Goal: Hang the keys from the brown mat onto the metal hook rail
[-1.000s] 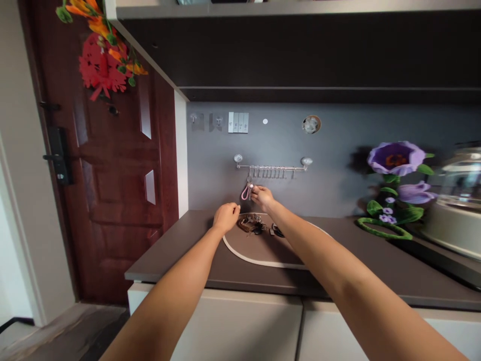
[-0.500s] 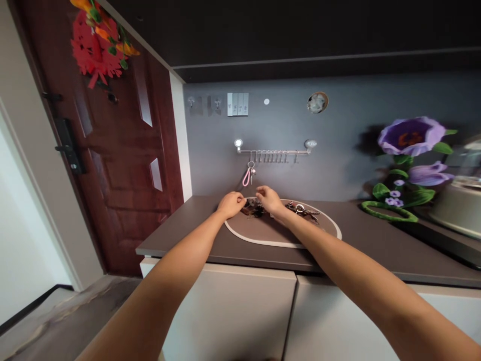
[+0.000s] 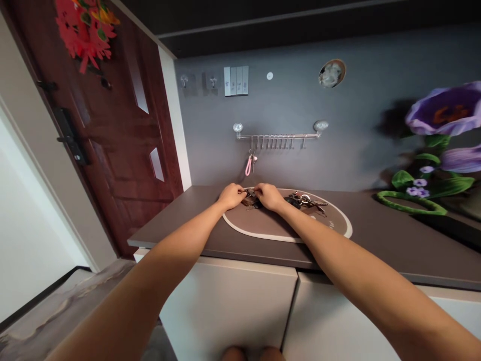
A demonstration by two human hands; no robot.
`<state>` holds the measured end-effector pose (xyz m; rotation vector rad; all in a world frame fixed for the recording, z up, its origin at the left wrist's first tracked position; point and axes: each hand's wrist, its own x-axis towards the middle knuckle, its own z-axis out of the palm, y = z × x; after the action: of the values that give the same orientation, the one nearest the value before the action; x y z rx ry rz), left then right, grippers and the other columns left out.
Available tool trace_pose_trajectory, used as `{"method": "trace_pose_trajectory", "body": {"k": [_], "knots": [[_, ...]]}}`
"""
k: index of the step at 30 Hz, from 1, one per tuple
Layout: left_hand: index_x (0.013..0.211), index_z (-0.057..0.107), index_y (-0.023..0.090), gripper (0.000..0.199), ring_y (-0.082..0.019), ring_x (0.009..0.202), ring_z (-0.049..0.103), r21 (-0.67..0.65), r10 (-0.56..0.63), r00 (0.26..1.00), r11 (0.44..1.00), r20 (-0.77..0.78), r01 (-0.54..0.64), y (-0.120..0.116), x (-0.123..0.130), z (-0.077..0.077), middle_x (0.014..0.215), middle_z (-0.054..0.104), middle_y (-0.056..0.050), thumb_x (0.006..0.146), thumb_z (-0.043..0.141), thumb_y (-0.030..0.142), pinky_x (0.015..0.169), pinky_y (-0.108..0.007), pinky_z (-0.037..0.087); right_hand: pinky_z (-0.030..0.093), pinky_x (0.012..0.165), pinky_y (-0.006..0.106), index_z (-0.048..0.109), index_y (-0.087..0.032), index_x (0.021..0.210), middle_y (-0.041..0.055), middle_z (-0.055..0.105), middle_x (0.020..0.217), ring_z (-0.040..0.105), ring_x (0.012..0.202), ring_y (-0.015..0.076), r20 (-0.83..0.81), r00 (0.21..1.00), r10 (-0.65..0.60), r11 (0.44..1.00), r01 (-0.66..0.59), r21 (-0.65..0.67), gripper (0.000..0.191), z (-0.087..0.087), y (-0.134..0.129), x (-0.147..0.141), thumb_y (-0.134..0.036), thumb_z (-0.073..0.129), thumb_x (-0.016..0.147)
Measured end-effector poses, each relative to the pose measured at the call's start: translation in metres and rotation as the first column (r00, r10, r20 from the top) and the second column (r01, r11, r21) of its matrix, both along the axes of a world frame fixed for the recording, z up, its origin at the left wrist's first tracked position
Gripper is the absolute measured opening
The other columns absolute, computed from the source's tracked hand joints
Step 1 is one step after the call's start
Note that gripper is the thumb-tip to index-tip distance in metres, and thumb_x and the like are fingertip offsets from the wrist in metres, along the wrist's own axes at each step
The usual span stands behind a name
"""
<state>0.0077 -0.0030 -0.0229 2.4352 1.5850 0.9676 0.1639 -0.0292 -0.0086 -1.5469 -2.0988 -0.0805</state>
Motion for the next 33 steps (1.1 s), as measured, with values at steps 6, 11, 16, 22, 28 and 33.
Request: {"method": "trace_pose_trajectory", "body": {"k": [6, 11, 16, 22, 28, 33], "knots": [[0.079, 0.069, 0.016, 0.021, -0.017, 0.082, 0.057, 0.007, 0.005, 1.0, 1.0, 0.005, -0.005, 0.0, 0.0, 0.003, 0.085, 0.065, -0.008, 0.073, 0.05, 0.022, 0.076, -0.024, 0.041, 0.039, 0.076, 0.025, 0.063, -0.015, 0.095, 0.0095, 0.065, 0.096, 0.058, 0.089, 0.0184, -0.016, 1.0, -0.003, 1.0, 0.003, -0.017, 0.025, 0.001, 0.0, 0.001, -0.017, 0.045, 0.079], [0.071, 0.067, 0.016, 0.019, -0.016, 0.078, 0.057, 0.056, 0.018, 0.992, 0.998, 0.122, -0.025, 0.0, -0.002, 0.005, 0.082, 0.063, -0.007, 0.072, 0.049, 0.02, 0.075, -0.024, 0.041, 0.04, 0.074, 0.025, 0.063, -0.016, 0.093, 0.0094, 0.065, 0.094, 0.058, 0.087, 0.0183, -0.039, 0.999, -0.005, 1.0, 0.005, -0.013, 0.022, 0.001, 0.001, 0.0, -0.021, 0.047, 0.079], [0.068, 0.063, 0.015, 0.015, -0.01, 0.052, 0.053, -0.033, -0.012, 0.931, 0.999, 0.366, 0.026, -0.003, -0.004, 0.007, 0.063, 0.059, -0.002, 0.072, 0.049, 0.02, 0.058, -0.021, 0.041, 0.04, 0.074, 0.025, 0.063, -0.016, 0.093, 0.0089, 0.065, 0.094, 0.058, 0.087, 0.0178, -0.042, 0.999, 0.007, 1.0, -0.007, -0.007, 0.022, 0.002, -0.001, -0.001, -0.021, 0.047, 0.079], [0.071, 0.057, 0.015, 0.015, -0.009, 0.037, 0.046, -0.139, 0.003, 0.835, 0.986, 0.55, 0.088, -0.005, -0.003, 0.009, 0.051, 0.051, 0.001, 0.074, 0.045, 0.024, 0.038, -0.019, 0.033, 0.04, 0.077, 0.027, 0.062, -0.016, 0.093, 0.009, 0.065, 0.095, 0.058, 0.089, 0.0196, -0.067, 0.998, 0.001, 1.0, -0.001, 0.0, 0.022, 0.004, -0.004, -0.004, -0.019, 0.046, 0.079], [0.068, 0.052, 0.014, 0.009, -0.011, 0.057, 0.059, -0.141, -0.043, 0.631, 0.961, 0.775, 0.238, -0.002, 0.0, 0.013, 0.066, 0.058, -0.002, 0.073, 0.048, 0.02, 0.047, -0.017, 0.042, 0.04, 0.078, 0.027, 0.061, -0.016, 0.093, 0.0084, 0.064, 0.094, 0.058, 0.088, 0.0178, -0.144, 0.989, 0.039, 0.995, -0.025, 0.095, 0.021, 0.006, -0.006, -0.006, -0.017, 0.047, 0.077], [0.068, 0.049, 0.012, 0.009, -0.01, 0.059, 0.061, -0.114, -0.075, 0.404, 0.899, 0.912, 0.422, -0.007, 0.003, 0.019, 0.063, 0.058, -0.002, 0.076, 0.048, 0.015, 0.062, -0.024, 0.051, 0.041, 0.076, 0.026, 0.058, -0.016, 0.094, 0.0063, 0.063, 0.092, 0.056, 0.08, 0.0137, -0.243, 0.961, 0.132, 0.976, -0.082, 0.202, 0.021, 0.008, -0.008, -0.007, -0.016, 0.047, 0.076]]}}
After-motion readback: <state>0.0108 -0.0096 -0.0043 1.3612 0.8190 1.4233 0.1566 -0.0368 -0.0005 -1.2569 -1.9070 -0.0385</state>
